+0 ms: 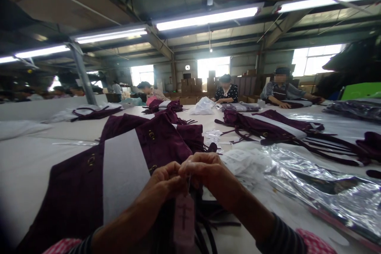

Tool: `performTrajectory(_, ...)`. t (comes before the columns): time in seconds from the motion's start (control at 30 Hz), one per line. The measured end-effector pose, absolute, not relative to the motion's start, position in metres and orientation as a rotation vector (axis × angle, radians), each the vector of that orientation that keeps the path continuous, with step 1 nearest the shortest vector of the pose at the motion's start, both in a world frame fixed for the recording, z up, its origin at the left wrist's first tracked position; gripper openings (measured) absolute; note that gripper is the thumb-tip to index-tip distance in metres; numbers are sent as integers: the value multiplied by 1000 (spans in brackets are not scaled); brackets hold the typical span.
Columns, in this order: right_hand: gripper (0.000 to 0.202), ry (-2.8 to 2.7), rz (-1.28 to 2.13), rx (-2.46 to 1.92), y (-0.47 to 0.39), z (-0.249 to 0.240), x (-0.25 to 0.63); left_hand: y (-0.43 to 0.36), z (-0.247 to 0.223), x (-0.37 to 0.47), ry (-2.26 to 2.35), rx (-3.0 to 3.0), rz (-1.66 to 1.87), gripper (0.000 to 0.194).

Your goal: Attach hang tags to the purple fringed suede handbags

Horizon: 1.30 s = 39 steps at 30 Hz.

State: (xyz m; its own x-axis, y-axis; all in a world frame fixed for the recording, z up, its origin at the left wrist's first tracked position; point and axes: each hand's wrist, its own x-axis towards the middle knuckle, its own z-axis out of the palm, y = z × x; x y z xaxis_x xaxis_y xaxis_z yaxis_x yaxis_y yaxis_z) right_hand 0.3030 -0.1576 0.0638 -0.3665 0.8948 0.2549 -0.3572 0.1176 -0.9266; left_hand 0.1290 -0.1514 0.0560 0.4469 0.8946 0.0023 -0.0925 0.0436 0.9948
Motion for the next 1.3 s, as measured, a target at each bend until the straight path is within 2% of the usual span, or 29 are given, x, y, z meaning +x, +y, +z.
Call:
performTrajectory(0.17, 21, -1293, 1352, -841, -159, 72, 315, -148, 58, 105, 1072, 1669, 908, 17)
performTrajectory(0.27, 21, -1432, 1248, -1007, -156, 76, 324, -151, 60, 94, 1220, 1912, 748, 13)
performTrajectory(0.43, 30, -1584, 1214, -1078, -142, 61, 324, -156, 64, 107, 1362, 2519, 523, 24)
performTrajectory(0.57, 29, -1610, 1209, -1049, -134, 43, 319, -155, 63, 117, 1475, 2710, 420, 26)
performTrajectory(0.73, 22, -1620, 1150, -1048, -133, 42, 322, -158, 53, 112, 1417, 2608, 642, 15)
performTrajectory(1.03, 27, -1616, 1242, -964, -135, 51, 314, -140, 46, 93, 1200, 1935, 820, 19)
performTrajectory(1.3, 28, -1473, 1429, -950, -136, 50, 303, -142, 55, 91, 1144, 1711, 880, 21)
